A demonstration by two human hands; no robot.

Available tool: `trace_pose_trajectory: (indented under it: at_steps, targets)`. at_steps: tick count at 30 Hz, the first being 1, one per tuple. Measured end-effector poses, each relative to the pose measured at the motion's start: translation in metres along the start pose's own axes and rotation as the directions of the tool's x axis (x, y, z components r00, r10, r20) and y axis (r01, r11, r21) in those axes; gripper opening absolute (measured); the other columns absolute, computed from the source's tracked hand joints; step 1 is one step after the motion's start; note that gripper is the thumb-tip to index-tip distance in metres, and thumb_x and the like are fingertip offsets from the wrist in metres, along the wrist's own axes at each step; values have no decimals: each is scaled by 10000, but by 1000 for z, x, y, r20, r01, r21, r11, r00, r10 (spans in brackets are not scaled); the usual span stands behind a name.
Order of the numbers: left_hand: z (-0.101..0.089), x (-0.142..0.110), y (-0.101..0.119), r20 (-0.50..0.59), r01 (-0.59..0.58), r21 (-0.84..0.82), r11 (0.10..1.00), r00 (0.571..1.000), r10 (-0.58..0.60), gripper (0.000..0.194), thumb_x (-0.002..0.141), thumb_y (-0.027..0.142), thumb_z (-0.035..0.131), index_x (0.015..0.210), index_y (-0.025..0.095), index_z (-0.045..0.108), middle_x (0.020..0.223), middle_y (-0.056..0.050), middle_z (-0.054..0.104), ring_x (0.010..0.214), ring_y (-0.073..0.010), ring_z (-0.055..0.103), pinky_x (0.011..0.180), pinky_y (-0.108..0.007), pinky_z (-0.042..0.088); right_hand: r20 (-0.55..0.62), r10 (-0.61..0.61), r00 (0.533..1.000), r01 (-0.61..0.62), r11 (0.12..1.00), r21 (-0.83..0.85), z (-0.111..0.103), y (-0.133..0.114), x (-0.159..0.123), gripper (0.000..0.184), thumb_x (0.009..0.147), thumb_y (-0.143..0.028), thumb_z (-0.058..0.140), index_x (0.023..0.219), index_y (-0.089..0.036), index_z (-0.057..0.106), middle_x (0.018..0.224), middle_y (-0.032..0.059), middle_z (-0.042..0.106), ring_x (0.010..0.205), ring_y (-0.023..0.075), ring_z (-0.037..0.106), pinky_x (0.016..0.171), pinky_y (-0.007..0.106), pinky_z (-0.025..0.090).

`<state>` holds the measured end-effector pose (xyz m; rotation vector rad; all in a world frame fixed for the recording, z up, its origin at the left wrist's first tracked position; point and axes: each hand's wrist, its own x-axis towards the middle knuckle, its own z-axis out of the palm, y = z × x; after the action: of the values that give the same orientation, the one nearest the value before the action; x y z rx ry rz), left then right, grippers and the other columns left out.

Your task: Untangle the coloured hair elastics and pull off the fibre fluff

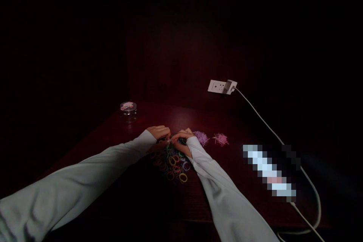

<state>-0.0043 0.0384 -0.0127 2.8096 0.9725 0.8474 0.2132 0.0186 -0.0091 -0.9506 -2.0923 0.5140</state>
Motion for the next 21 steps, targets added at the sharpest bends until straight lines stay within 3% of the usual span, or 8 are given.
trace_pose_trajectory:
  at_steps: [6,13,18,21]
  targets:
    - [4,-2,5,-9,50,6,999,999,-50,340,1042,357,334,776,213,488,730,-6,541,735,-167,507,691,-285,337,16,-24,1000,24,1000,-8,2,5,-3,142,838,-157,727,810,-286,777,819,-1,723,866,206,575,866,358,461]
    - [2,-2,4,-5,84,-91,992,996,-85,317,1029,342,289,843,207,508,847,-23,606,810,-169,563,773,-271,395,54,-16,998,15,999,36,0,4,-4,122,845,-155,701,797,-250,760,821,-4,696,859,183,530,854,329,429]
    - [5,-2,6,86,91,-96,991,993,-83,356,1037,402,317,852,213,555,842,-12,642,839,-170,595,794,-264,407,75,-12,997,9,999,37,-2,3,-4,133,848,-141,679,821,-239,766,836,11,693,876,188,530,844,321,408]
    - [5,-2,5,86,113,-96,989,991,-105,348,1042,374,297,853,209,537,867,-26,644,858,-179,592,809,-281,404,81,7,997,-9,1000,25,-3,4,-4,109,843,-157,698,813,-242,760,838,2,696,867,182,540,851,317,405]
